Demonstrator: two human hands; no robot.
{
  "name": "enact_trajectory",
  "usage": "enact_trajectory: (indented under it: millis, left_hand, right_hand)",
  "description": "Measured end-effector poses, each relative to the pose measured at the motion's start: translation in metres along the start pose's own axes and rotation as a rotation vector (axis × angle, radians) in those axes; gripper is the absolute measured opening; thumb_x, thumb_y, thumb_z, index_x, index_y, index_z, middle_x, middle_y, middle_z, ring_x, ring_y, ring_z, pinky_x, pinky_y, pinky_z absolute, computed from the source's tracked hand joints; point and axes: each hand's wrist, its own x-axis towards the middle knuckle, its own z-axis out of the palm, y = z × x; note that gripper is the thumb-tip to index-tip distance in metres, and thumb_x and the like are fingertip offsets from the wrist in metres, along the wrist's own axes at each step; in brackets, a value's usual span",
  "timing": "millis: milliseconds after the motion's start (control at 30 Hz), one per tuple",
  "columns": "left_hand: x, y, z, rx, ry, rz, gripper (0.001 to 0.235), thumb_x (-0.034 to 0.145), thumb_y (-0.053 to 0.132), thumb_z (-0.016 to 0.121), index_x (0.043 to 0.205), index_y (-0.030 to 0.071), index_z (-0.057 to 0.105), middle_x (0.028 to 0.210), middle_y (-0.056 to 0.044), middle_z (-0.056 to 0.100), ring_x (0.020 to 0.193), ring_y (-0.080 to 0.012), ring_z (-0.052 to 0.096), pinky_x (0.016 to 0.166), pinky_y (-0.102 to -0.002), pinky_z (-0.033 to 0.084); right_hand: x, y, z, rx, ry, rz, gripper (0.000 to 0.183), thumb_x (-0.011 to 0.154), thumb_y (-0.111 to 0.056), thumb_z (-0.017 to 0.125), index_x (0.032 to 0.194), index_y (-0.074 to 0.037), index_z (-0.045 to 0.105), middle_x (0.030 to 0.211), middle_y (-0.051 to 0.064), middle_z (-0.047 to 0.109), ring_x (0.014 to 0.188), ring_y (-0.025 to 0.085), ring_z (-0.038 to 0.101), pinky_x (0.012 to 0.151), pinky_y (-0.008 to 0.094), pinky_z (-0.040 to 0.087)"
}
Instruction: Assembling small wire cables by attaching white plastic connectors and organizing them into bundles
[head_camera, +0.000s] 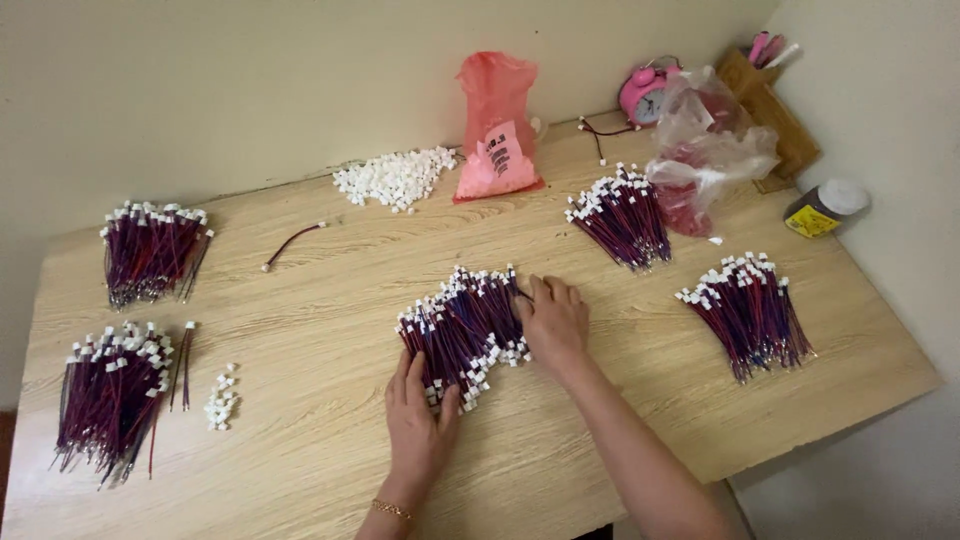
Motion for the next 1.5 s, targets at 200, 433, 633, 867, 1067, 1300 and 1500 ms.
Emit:
enact_trajectory:
  millis: [200, 433, 633, 867, 1067, 1300, 1500]
  left_hand:
    - [0.004, -0.015, 0.009, -0.064, 0.232, 0.233, 0.063, 0.085, 0.028, 0.066, 0.137, 0.000, 0.043, 0.145, -0.022, 0.042, 0.129, -0.0359, 0.046, 0.108, -0.044, 0.037]
    - [0.004, 0.002, -0.008, -0.154, 0.159, 0.100, 0.066, 0.088, 0.032, 0.058, 0.142, 0.003, 0.034, 0.152, -0.019, 0.034, 0.137, -0.0331, 0.037, 0.111, -0.046, 0.031]
    - [0.010, -0.005, 0.010, -0.195, 0.234, 0.068, 0.071, 0.081, 0.024, 0.071, 0.138, -0.004, 0.039, 0.137, -0.033, 0.042, 0.124, -0.0489, 0.045, 0.106, -0.053, 0.034]
    - [0.013, -0.026, 0.027, -0.098, 0.195, 0.048, 0.078, 0.076, 0.016, 0.074, 0.140, -0.006, 0.036, 0.133, -0.032, 0.047, 0.123, -0.0461, 0.048, 0.105, -0.049, 0.036]
    - [0.019, -0.029, 0.019, -0.267, 0.130, -0.052, 0.078, 0.076, 0.005, 0.067, 0.144, -0.004, 0.030, 0.135, -0.031, 0.045, 0.122, -0.0473, 0.047, 0.104, -0.051, 0.039]
    - [0.017, -0.009, -0.022, -0.853, -0.099, -0.308, 0.092, 0.069, -0.005, 0.053, 0.153, 0.007, 0.017, 0.145, -0.023, 0.038, 0.131, -0.0364, 0.044, 0.101, -0.041, 0.048]
    - [0.009, -0.034, -0.001, -1.178, -0.027, -0.262, 0.093, 0.069, -0.012, 0.049, 0.154, 0.011, 0.022, 0.139, -0.013, 0.048, 0.123, -0.0198, 0.046, 0.101, -0.035, 0.045]
  right_hand:
    - [-0.029, -0.017, 0.037, -0.045, -0.091, -0.085, 0.055, 0.098, -0.043, 0.032, 0.144, -0.012, 0.032, 0.146, 0.011, 0.040, 0.132, 0.031, 0.036, 0.108, 0.048, 0.030]
    - [-0.034, -0.045, -0.027, 0.334, -0.100, 0.060, 0.034, 0.100, -0.015, 0.047, 0.132, -0.004, 0.053, 0.110, 0.015, 0.067, 0.073, 0.018, 0.066, 0.060, 0.025, 0.059]
    - [-0.002, -0.028, 0.024, 0.059, -0.169, 0.025, 0.081, 0.092, -0.071, 0.038, 0.140, -0.006, 0.044, 0.128, 0.021, 0.056, 0.125, 0.039, 0.050, 0.101, 0.046, 0.043]
    - [-0.012, -0.083, 0.037, -0.007, -0.158, -0.085, 0.074, 0.085, -0.061, 0.057, 0.119, 0.004, 0.050, 0.111, 0.027, 0.057, 0.111, 0.048, 0.056, 0.092, 0.053, 0.049]
    - [-0.041, -0.127, 0.011, 0.204, -0.411, -0.042, 0.067, 0.088, -0.057, 0.050, 0.112, 0.005, 0.061, 0.109, 0.029, 0.065, 0.112, 0.045, 0.060, 0.090, 0.053, 0.048]
    - [-0.044, -0.129, 0.020, 0.430, -0.521, 0.017, 0.071, 0.078, -0.057, 0.065, 0.113, 0.004, 0.068, 0.115, 0.026, 0.067, 0.115, 0.039, 0.060, 0.091, 0.046, 0.049]
    - [-0.037, -0.130, 0.047, 0.542, -0.522, 0.057, 0.070, 0.063, -0.052, 0.082, 0.106, 0.002, 0.072, 0.113, 0.024, 0.068, 0.112, 0.035, 0.063, 0.091, 0.041, 0.049]
